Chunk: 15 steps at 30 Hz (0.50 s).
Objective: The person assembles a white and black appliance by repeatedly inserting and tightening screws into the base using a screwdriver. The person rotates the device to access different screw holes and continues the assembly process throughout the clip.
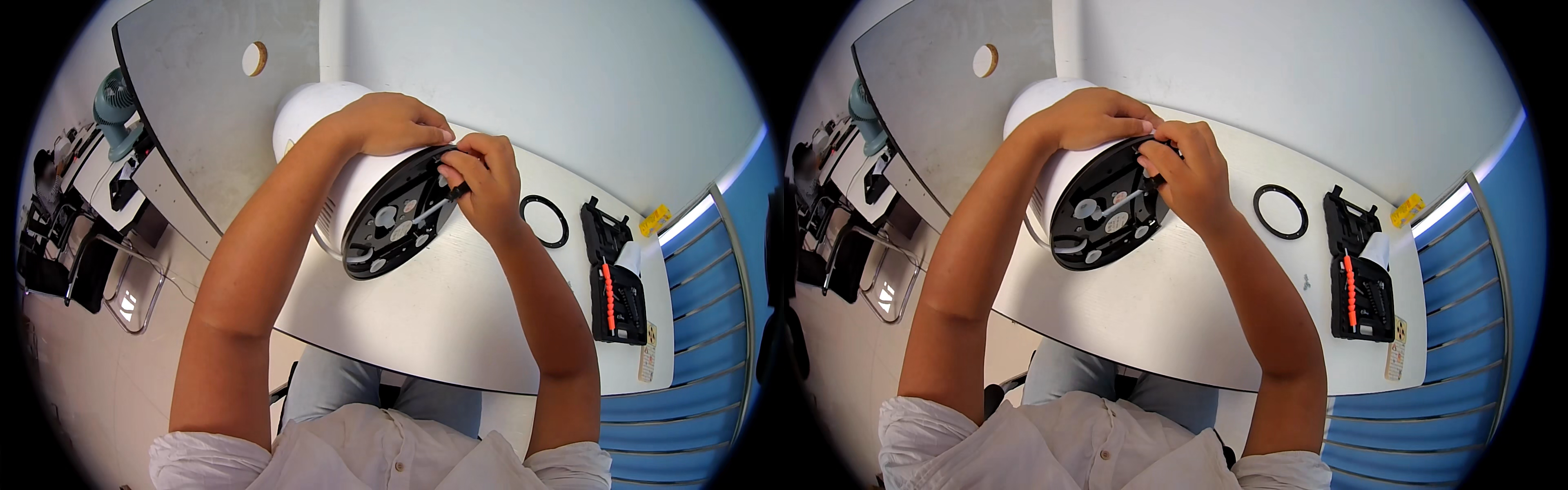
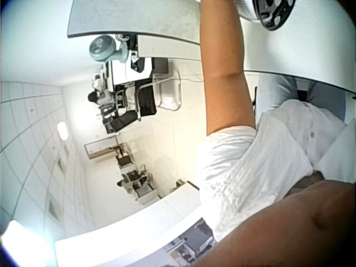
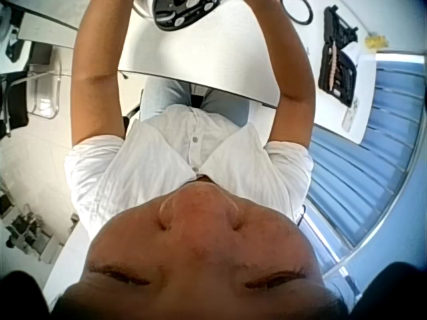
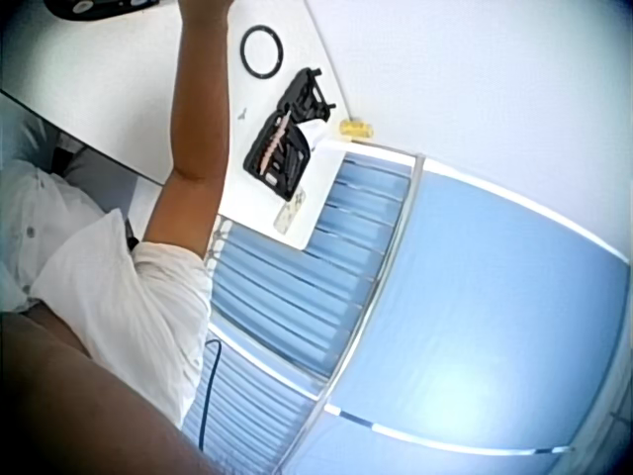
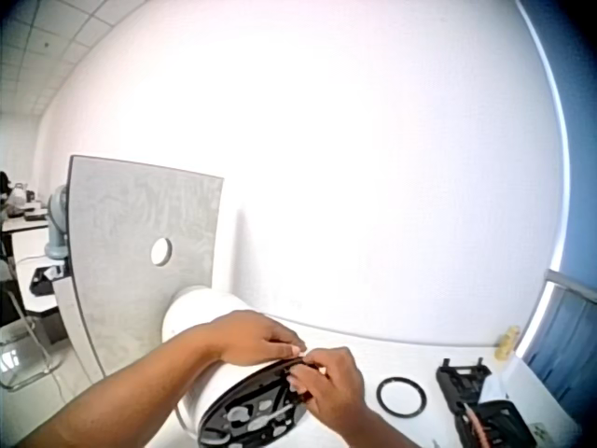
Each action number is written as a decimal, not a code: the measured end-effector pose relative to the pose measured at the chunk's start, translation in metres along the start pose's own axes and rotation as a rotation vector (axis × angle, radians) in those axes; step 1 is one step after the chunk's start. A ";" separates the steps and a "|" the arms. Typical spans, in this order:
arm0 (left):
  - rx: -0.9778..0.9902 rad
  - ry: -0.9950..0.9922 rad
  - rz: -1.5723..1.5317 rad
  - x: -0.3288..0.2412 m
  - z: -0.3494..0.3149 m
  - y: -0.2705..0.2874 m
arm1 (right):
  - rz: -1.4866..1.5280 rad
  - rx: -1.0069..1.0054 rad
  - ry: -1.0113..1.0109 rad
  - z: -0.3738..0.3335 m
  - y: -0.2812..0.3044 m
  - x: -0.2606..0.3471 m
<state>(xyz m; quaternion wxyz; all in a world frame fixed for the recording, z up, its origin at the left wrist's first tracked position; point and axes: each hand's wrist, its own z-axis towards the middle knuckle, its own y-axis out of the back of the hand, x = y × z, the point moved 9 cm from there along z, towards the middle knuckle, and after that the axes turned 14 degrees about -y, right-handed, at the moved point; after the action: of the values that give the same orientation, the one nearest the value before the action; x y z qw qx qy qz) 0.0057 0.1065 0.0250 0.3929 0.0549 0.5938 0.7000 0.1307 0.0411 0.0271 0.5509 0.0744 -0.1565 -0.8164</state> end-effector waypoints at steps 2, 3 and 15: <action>0.001 0.005 -0.003 0.000 0.001 0.000 | -0.013 -0.006 0.002 0.001 -0.002 0.000; 0.004 0.009 -0.001 0.000 0.000 0.000 | -0.022 -0.009 0.003 0.001 -0.003 0.000; 0.034 0.013 0.025 -0.004 0.001 0.001 | -0.004 0.191 -0.120 0.025 -0.009 -0.005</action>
<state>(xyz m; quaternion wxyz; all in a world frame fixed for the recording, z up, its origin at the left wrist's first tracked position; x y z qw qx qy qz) 0.0087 0.1046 0.0282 0.3794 0.0645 0.6073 0.6950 0.1177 0.0525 0.0472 0.5292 0.0781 -0.2662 -0.8019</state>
